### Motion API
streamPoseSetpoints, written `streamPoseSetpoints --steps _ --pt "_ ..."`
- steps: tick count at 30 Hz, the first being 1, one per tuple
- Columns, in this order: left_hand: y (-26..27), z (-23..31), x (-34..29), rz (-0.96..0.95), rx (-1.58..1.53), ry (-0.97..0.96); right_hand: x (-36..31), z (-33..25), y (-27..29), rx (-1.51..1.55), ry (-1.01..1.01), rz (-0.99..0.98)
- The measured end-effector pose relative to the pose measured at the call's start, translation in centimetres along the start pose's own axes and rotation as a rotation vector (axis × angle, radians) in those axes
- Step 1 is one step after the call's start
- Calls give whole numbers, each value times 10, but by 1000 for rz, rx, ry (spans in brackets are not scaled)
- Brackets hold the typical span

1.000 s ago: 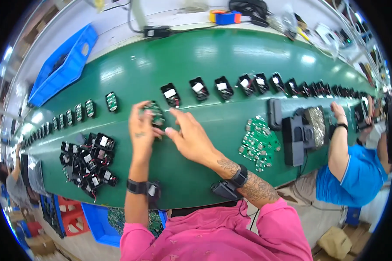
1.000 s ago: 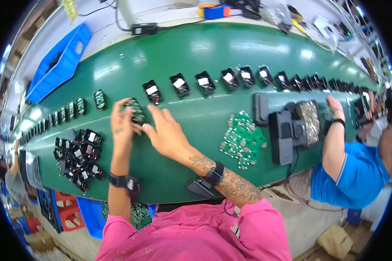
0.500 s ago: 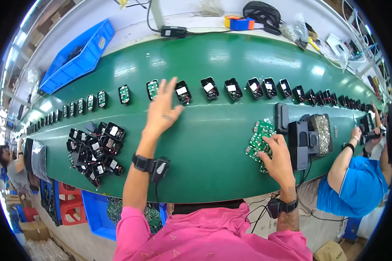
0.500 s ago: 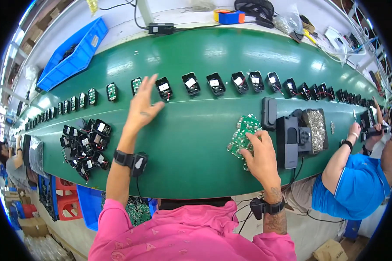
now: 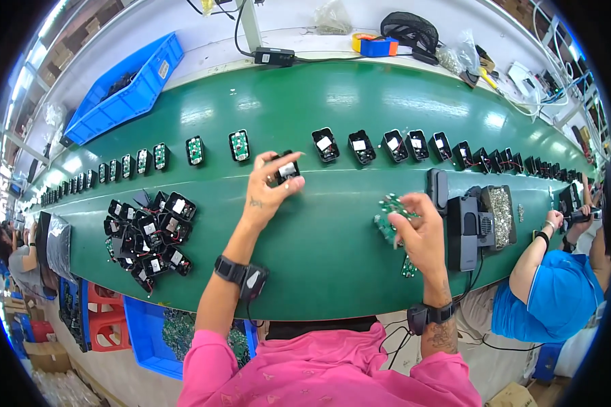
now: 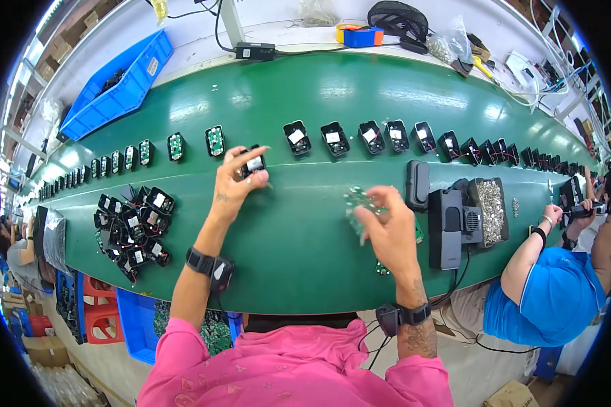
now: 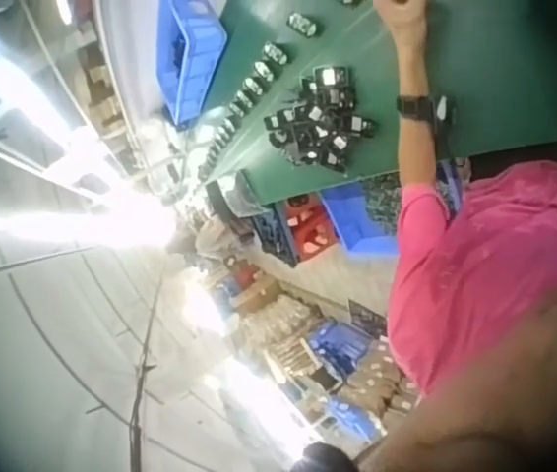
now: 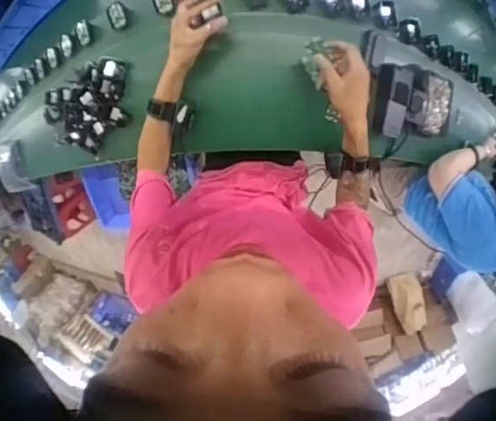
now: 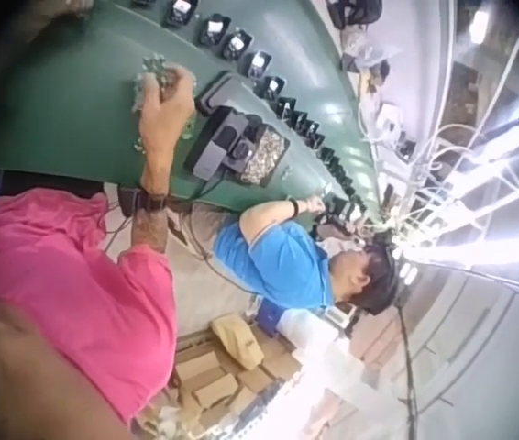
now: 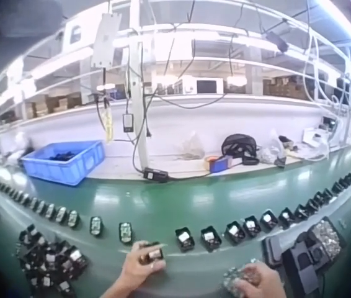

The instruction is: The person picks up a black casing and a green circuit board by hand, fits the board into the casing, and presses them together. After assembling the unit, the person places it onto the conveyor belt and repeats the process.

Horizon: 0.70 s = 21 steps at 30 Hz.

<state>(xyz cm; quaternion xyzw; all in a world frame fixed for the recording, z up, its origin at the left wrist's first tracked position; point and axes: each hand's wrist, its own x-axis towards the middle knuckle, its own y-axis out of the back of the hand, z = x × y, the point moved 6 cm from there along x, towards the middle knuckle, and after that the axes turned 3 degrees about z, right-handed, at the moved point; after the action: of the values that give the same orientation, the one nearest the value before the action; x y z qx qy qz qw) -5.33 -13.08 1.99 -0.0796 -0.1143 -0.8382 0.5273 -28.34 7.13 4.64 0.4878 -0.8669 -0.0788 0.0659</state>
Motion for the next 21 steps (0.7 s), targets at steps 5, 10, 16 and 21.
streamPoseSetpoints --steps 5,10,16,21 --pt "-19 -9 -43 -142 -385 301 21 -27 -54 215 -43 -192" --pt "-19 -22 -45 -226 -377 419 36 -28 -95 382 -64 -387" --pt "-32 -10 -46 -198 -261 303 39 1 -108 426 -147 -323" --pt "-29 -6 -49 -185 -113 315 32 6 -103 413 -146 -283"
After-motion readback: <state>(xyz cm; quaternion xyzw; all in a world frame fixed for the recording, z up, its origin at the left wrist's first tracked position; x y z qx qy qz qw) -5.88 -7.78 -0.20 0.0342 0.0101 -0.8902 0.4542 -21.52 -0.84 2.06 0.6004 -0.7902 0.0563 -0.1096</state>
